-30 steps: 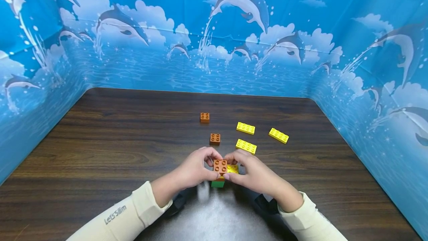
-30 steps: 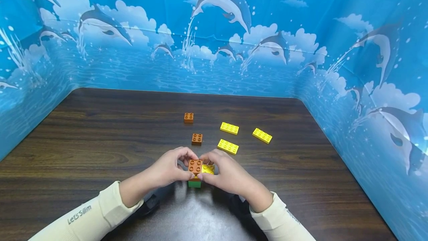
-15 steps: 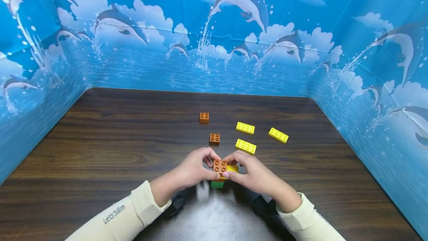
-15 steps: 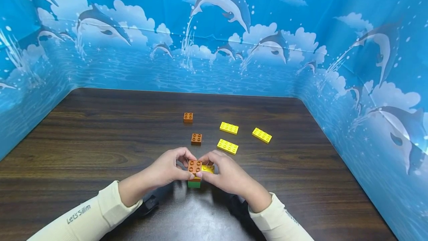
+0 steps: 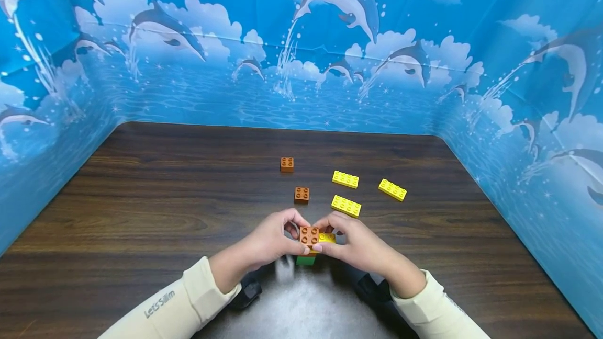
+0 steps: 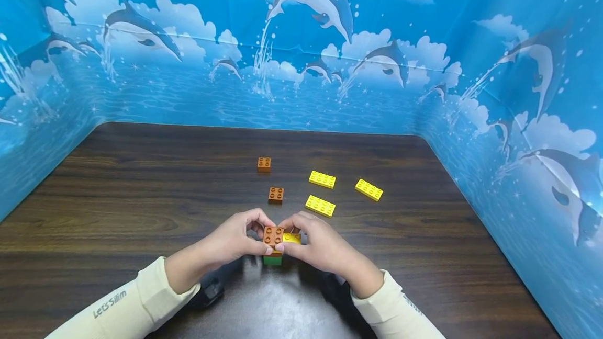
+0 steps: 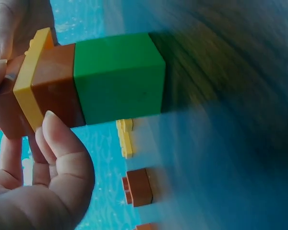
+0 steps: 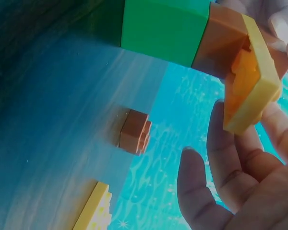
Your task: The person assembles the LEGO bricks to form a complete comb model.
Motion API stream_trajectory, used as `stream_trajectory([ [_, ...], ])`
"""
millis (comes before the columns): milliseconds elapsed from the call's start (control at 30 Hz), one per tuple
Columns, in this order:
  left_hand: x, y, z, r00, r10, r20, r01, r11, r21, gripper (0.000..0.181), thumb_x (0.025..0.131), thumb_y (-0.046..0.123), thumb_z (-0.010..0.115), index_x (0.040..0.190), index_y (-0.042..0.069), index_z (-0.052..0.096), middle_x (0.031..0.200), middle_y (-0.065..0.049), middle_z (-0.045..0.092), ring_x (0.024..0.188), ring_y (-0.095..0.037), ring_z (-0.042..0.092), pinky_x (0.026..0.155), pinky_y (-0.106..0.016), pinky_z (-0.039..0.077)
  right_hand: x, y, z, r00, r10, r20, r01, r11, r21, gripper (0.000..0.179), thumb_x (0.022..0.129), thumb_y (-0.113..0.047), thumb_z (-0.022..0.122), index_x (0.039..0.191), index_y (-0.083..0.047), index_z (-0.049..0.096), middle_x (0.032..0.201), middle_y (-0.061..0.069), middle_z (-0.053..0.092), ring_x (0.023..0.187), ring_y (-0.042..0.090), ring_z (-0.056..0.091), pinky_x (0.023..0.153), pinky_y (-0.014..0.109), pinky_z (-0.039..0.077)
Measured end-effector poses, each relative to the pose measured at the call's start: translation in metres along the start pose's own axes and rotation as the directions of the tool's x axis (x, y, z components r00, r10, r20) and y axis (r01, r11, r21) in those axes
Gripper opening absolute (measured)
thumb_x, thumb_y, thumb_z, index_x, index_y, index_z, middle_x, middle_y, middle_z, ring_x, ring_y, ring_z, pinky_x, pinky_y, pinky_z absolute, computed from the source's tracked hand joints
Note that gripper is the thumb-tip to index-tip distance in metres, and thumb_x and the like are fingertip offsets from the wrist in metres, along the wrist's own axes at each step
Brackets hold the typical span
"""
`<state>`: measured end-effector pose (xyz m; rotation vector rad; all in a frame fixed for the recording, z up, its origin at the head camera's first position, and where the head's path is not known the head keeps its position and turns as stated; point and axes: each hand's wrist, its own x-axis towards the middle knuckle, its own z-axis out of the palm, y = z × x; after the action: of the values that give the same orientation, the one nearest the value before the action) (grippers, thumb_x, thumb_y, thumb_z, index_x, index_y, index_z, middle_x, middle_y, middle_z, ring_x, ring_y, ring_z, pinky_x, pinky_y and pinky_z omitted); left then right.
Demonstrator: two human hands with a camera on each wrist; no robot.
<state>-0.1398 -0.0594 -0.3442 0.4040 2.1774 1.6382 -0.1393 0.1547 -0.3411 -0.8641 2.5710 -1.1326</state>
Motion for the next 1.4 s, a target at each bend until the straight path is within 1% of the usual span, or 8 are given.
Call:
stream_trajectory([
  [167, -0.002, 0.0, -0.001, 1.0, -0.022, 0.004, 0.022, 0.996, -0.081, 0.037, 0.071, -0.002, 0.075, 0.104, -0.002, 0.058, 0.085, -0.009, 0.052, 0.078, -0.02, 0.049, 0.062, -0.029, 0.042, 0.003, 0.0, -0.003, 0.999, 0.017, 0.027, -0.018, 0.999, 0.036, 0.029, 0.09, -0.03, 0.068, 0.113, -0.013, 0.064, 0.1, -0.006, 0.061, 0.093, 0.011, 0.056, 0.091, 0.047, 0.046],
  [300, -0.002, -0.002, 0.0, 0.999, -0.035, 0.006, 0.036, 0.993, -0.114, 0.037, 0.07, -0.002, 0.075, 0.104, -0.002, 0.058, 0.084, -0.009, 0.052, 0.078, -0.02, 0.049, 0.063, -0.028, 0.042, 0.005, 0.004, -0.007, 0.999, 0.022, 0.043, -0.025, 0.997, 0.073, 0.032, 0.093, -0.029, 0.064, 0.118, -0.009, 0.063, 0.105, -0.004, 0.062, 0.097, 0.013, 0.057, 0.092, 0.046, 0.045],
  [433, -0.002, -0.003, 0.0, 1.0, -0.018, 0.002, 0.018, 0.992, -0.128, 0.039, 0.069, -0.002, 0.074, 0.104, -0.003, 0.058, 0.085, -0.008, 0.053, 0.079, -0.018, 0.049, 0.065, -0.028, 0.042, 0.01, 0.013, -0.013, 0.999, 0.036, 0.016, -0.038, 0.995, 0.09, 0.036, 0.096, -0.027, 0.06, 0.122, -0.003, 0.06, 0.111, 0.005, 0.063, 0.102, 0.02, 0.057, 0.09, 0.044, 0.045],
  [533, -0.002, -0.004, 0.001, 1.0, -0.001, -0.008, 0.0, 0.991, -0.136, 0.041, 0.068, -0.003, 0.074, 0.105, -0.004, 0.058, 0.085, -0.007, 0.054, 0.079, -0.017, 0.05, 0.067, -0.028, 0.041, 0.016, 0.021, -0.017, 0.996, 0.085, -0.027, -0.082, 0.992, 0.097, 0.037, 0.097, -0.027, 0.059, 0.124, -0.002, 0.059, 0.117, 0.011, 0.062, 0.106, 0.023, 0.056, 0.089, 0.042, 0.046],
  [767, -0.003, -0.002, 0.002, 1.0, -0.011, -0.024, 0.008, 0.99, -0.143, 0.042, 0.067, -0.004, 0.074, 0.106, -0.004, 0.059, 0.084, -0.007, 0.054, 0.079, -0.017, 0.05, 0.066, -0.028, 0.041, 0.032, 0.042, -0.027, 0.963, 0.251, -0.093, -0.238, 0.962, 0.133, 0.041, 0.096, -0.029, 0.06, 0.128, -0.003, 0.057, 0.123, 0.011, 0.06, 0.11, 0.027, 0.055, 0.092, 0.045, 0.047],
  [1033, -0.002, -0.003, 0.004, 0.999, -0.03, -0.037, 0.024, 0.989, -0.143, 0.042, 0.066, -0.005, 0.073, 0.106, -0.003, 0.059, 0.085, -0.007, 0.053, 0.08, -0.018, 0.05, 0.066, -0.028, 0.042, 0.041, 0.059, -0.037, 0.93, 0.352, -0.102, -0.339, 0.932, 0.128, 0.043, 0.097, -0.027, 0.058, 0.131, -0.002, 0.054, 0.125, 0.012, 0.058, 0.113, 0.028, 0.054, 0.092, 0.046, 0.047],
  [1267, -0.002, -0.005, 0.003, 0.999, -0.025, -0.03, 0.02, 0.989, -0.146, 0.042, 0.066, -0.005, 0.073, 0.106, -0.003, 0.058, 0.085, -0.007, 0.053, 0.08, -0.018, 0.049, 0.066, -0.028, 0.042, 0.046, 0.071, -0.044, 0.895, 0.43, -0.115, -0.427, 0.903, 0.05, 0.042, 0.096, -0.024, 0.06, 0.131, -0.003, 0.054, 0.126, 0.016, 0.057, 0.113, 0.031, 0.054, 0.089, 0.046, 0.048],
  [1400, -0.002, -0.005, 0.003, 1.0, -0.019, -0.024, 0.015, 0.989, -0.15, 0.042, 0.067, -0.005, 0.073, 0.106, -0.003, 0.058, 0.085, -0.007, 0.053, 0.08, -0.018, 0.05, 0.065, -0.027, 0.042, 0.049, 0.075, -0.045, 0.884, 0.457, -0.099, -0.458, 0.889, 0.015, 0.042, 0.094, -0.023, 0.061, 0.13, -0.002, 0.055, 0.127, 0.019, 0.056, 0.115, 0.033, 0.053, 0.089, 0.047, 0.047],
])
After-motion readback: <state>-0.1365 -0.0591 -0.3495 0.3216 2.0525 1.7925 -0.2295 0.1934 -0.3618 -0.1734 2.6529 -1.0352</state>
